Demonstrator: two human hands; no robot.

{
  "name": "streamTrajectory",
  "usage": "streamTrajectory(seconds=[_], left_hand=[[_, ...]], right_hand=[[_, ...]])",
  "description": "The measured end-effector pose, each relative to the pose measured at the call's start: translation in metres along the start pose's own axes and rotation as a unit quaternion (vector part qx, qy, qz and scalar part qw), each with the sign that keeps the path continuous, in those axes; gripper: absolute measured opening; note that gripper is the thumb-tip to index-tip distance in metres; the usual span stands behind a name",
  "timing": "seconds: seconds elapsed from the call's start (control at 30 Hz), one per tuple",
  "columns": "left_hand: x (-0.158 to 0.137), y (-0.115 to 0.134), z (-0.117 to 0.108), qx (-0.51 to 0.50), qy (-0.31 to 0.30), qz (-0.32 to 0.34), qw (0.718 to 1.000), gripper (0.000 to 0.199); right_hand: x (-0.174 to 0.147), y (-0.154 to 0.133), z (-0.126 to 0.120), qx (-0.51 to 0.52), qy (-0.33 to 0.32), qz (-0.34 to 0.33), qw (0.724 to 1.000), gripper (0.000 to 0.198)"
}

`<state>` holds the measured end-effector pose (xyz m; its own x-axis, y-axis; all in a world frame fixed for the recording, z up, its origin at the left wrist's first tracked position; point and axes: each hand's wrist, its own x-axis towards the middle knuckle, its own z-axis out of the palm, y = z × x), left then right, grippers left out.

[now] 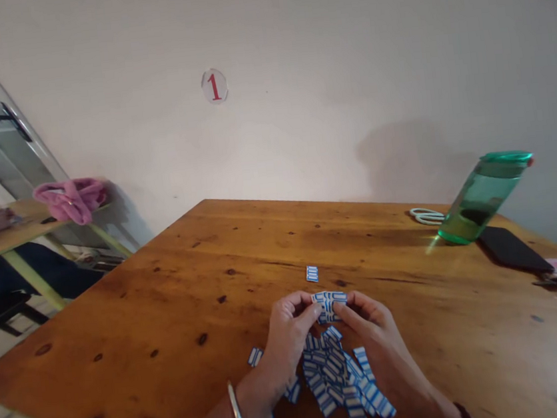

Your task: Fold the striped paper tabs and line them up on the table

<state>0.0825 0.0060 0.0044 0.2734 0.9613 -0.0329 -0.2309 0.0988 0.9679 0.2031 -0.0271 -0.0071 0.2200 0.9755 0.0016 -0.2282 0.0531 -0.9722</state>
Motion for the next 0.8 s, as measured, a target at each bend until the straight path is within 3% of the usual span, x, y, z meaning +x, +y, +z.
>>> streamTrajectory(seconds=[0.4, 0.8], left_hand=[[0.0009, -0.0037, -0.0016, -0.012, -0.025, -0.005, 1.000, 0.017], [0.0033, -0.0080, -0.0025, 0.000, -0.002, 0.000, 1.000, 0.019]], right_hand=[[0.0019, 0.0029, 0.0000, -0.002, 0.008, -0.001, 1.000, 0.023], [0.0003, -0.0016, 0.0034, 0.002, -0.006, -0.005, 1.000, 0.026]])
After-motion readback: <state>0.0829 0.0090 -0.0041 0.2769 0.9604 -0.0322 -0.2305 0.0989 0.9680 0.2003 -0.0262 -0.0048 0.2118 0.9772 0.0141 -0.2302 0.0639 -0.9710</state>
